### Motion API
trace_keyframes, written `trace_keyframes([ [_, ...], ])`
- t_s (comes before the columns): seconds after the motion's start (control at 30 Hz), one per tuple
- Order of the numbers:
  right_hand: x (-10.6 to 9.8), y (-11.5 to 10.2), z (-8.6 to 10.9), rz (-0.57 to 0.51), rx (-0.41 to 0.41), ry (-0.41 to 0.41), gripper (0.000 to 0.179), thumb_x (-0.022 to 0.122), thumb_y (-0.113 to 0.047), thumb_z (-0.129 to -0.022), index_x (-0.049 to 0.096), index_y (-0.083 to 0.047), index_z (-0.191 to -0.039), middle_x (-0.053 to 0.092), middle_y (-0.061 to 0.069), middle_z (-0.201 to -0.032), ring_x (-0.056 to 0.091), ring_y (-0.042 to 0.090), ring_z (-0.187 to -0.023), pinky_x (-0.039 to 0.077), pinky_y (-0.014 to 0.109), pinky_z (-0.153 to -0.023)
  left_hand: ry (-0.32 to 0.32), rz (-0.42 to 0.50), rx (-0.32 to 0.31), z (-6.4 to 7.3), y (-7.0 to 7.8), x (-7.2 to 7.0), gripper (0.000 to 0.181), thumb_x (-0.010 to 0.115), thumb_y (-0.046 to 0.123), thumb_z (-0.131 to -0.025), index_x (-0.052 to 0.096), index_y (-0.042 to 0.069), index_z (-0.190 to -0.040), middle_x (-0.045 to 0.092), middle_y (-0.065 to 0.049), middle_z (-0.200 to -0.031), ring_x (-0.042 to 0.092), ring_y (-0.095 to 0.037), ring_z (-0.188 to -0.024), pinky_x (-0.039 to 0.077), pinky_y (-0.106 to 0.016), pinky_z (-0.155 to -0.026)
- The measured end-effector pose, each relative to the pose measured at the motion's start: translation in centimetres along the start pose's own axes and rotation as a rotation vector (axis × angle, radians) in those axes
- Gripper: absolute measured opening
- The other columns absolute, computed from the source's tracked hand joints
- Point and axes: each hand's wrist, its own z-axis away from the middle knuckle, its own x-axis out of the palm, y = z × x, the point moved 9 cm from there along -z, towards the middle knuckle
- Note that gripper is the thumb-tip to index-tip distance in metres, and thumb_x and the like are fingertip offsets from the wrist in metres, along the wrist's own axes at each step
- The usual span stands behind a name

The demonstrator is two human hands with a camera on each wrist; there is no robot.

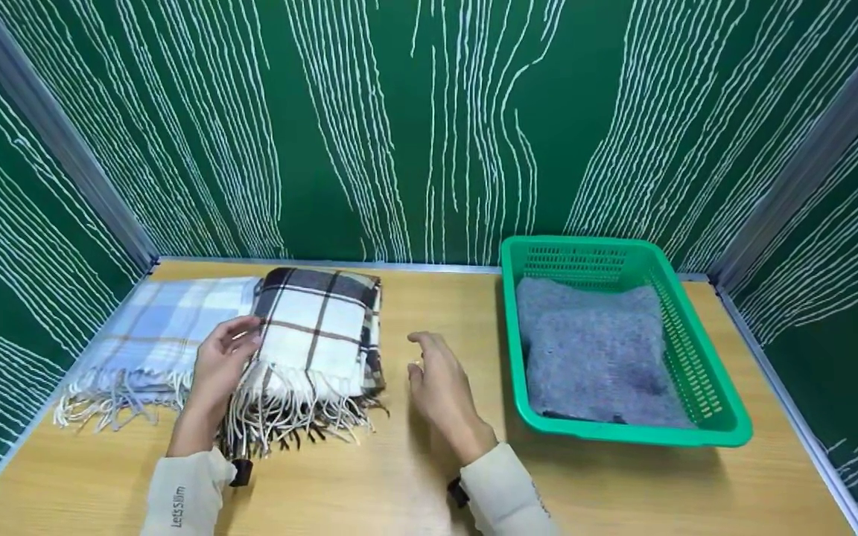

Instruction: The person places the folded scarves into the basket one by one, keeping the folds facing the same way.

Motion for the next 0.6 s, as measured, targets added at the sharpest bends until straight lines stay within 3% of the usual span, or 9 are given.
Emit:
trace_keyframes([
  [0.37, 1.8, 1.4, -0.7, -0.101, 0.096, -0.022, 0.037, 0.064, 0.008, -0.098, 0.06, 0.007, -0.135, 0.063, 0.027, -0.136, 0.068, 0.042, -0.112, 0.059, 0.054, -0.091, 0.053, -0.133, 0.009, -0.7, -1.2, -1.2, 0.041, 0.059, -0.005, -0.098, 0.056, -0.012, -0.138, 0.056, -0.034, -0.142, 0.051, -0.049, -0.139, 0.041, -0.052, -0.119],
  [0.6, 3.0, 1.7, -1.2, -0.171, 0.141, -0.057, 0.038, 0.063, 0.008, -0.099, 0.057, 0.011, -0.136, 0.061, 0.03, -0.139, 0.067, 0.047, -0.115, 0.058, 0.052, -0.096, 0.033, -0.204, -0.017, -1.0, -2.0, -1.3, 0.043, 0.057, -0.006, -0.095, 0.055, -0.014, -0.138, 0.057, -0.036, -0.141, 0.052, -0.049, -0.137, 0.04, -0.052, -0.119],
])
